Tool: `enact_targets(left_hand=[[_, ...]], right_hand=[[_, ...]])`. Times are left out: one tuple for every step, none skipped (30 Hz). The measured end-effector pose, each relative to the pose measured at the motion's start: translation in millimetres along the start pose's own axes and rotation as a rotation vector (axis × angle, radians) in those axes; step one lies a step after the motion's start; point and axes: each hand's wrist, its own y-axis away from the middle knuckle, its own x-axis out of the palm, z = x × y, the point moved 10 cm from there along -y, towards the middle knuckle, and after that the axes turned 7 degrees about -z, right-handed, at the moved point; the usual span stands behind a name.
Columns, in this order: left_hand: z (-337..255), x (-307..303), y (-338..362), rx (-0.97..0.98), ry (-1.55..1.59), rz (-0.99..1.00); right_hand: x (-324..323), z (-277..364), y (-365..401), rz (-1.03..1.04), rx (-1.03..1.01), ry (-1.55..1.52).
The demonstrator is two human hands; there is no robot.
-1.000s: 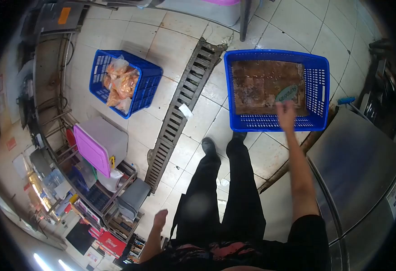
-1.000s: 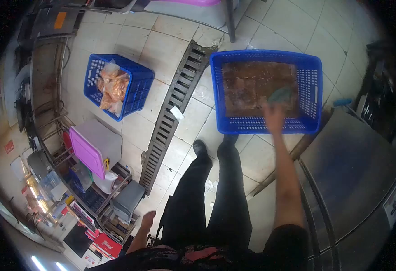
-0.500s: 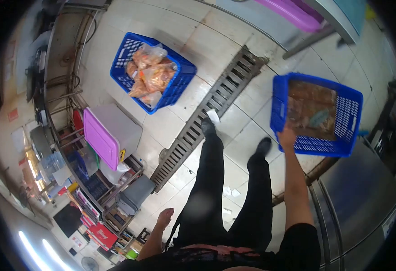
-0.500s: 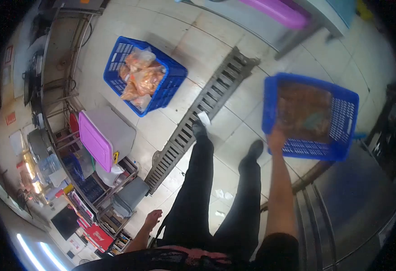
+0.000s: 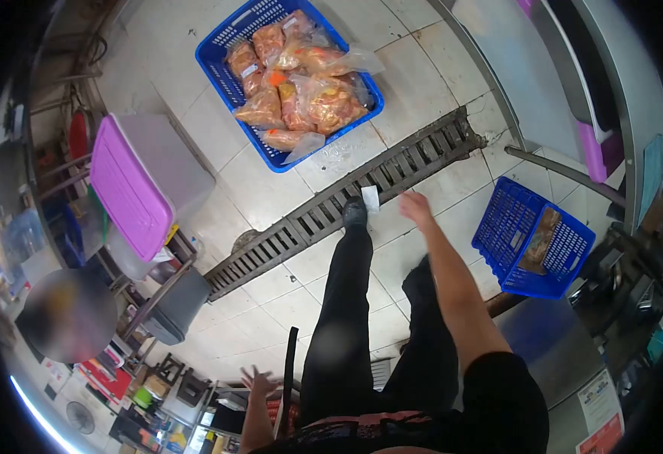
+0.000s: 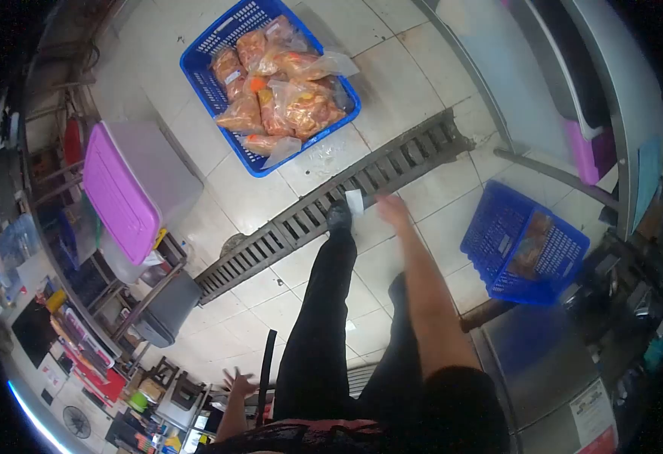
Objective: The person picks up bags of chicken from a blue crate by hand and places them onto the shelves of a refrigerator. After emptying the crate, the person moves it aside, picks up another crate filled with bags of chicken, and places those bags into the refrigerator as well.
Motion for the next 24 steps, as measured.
enact_targets(left_hand=[[-21.0, 2.2, 12.0, 0.102, 0.473, 0.052], [-35.3, 0.1, 27.3, 0.041, 1.035, 0.049], [-49.5, -0.2, 43.2, 0.000, 1.598, 0.056], [-79.9, -35.4, 101.2, -0.328, 1.899, 0.159], [-71.3, 9.2, 89.4, -0.300, 2.015, 0.244], [-55.1, 74.5, 72.6, -0.388, 2.090, 0.263], [-51.6, 100.1, 80.9, -0.394, 1.967, 0.309], [-53.9, 120.1, 91.9, -0.395, 1.843, 0.352], [-55.5, 131.0, 104.0, -0.367, 1.759, 0.243], [-58.6, 144.2, 112.5, -0.332, 1.675, 0.136], [-66.8, 161.4, 121.6, -0.326, 1.680, 0.146], [-74.3, 169.2, 132.0, -0.342, 1.628, 0.142], [-88.6, 175.9, 142.0, -0.356, 1.590, 0.149], [-101.7, 181.7, 151.3, -0.371, 1.557, 0.156], [-115.1, 183.5, 157.5, -0.380, 1.530, 0.162], [-127.9, 187.1, 166.8, -0.389, 1.509, 0.169], [-140.9, 189.5, 172.8, -0.391, 1.493, 0.171], [-152.9, 190.6, 180.9, -0.397, 1.483, 0.173], [-164.0, 189.6, 185.7, -0.401, 1.472, 0.171], [-177.2, 187.8, 187.3, -0.410, 1.473, 0.168], [-186.9, 184.8, 190.2, -0.409, 1.466, 0.162], [-194.6, 181.8, 191.4, -0.409, 1.459, 0.155], [-201.5, 178.4, 191.9, -0.409, 1.457, 0.148], [-206.5, 176.0, 194.9, -0.409, 1.450, 0.140]], right_hand=[[65.1, 48.0, 7.8, -0.122, 0.019, -0.100], [109.8, 64.6, -18.3, -0.118, 0.019, -0.216], [153.0, 92.4, -35.0, -0.143, -0.017, -0.274], [182.8, 105.7, -58.3, -0.150, -0.087, -0.415], [208.2, 114.9, -81.3, -0.153, -0.078, -0.530], [229.8, 130.2, -93.5, -0.251, -0.007, -0.466], [240.7, 136.6, -107.9, -0.352, 0.003, -0.473], [243.2, 134.3, -115.6, -0.452, 0.013, -0.481], [246.2, 132.2, -118.7, -0.459, 0.012, -0.471], [246.1, 130.6, -122.9, -0.472, 0.028, -0.532], [246.4, 130.2, -126.3, -0.483, 0.044, -0.594], [247.3, 125.2, -134.0, -0.472, 0.047, -0.611], [246.4, 127.3, -135.6, -0.466, 0.039, -0.598], [247.0, 127.6, -136.4, -0.442, 0.040, -0.612], [250.5, 128.1, -138.9, -0.416, 0.045, -0.628], [250.7, 130.6, -131.5, -0.590, 0.071, -0.692], [256.2, 141.6, -127.9, -0.579, 0.079, -0.687], [253.1, 140.3, -124.8, -0.646, 0.116, -0.690], [249.9, 138.6, -119.1, -0.711, 0.153, -0.696], [250.0, 143.0, -117.0, -0.697, 0.161, -0.700], [248.8, 146.9, -118.0, -0.657, 0.149, -0.698], [246.8, 151.5, -118.4, -0.618, 0.136, -0.698], [240.7, 155.6, -118.4, -0.610, 0.142, -0.706], [232.9, 161.3, -119.8, -0.575, 0.132, -0.673]])
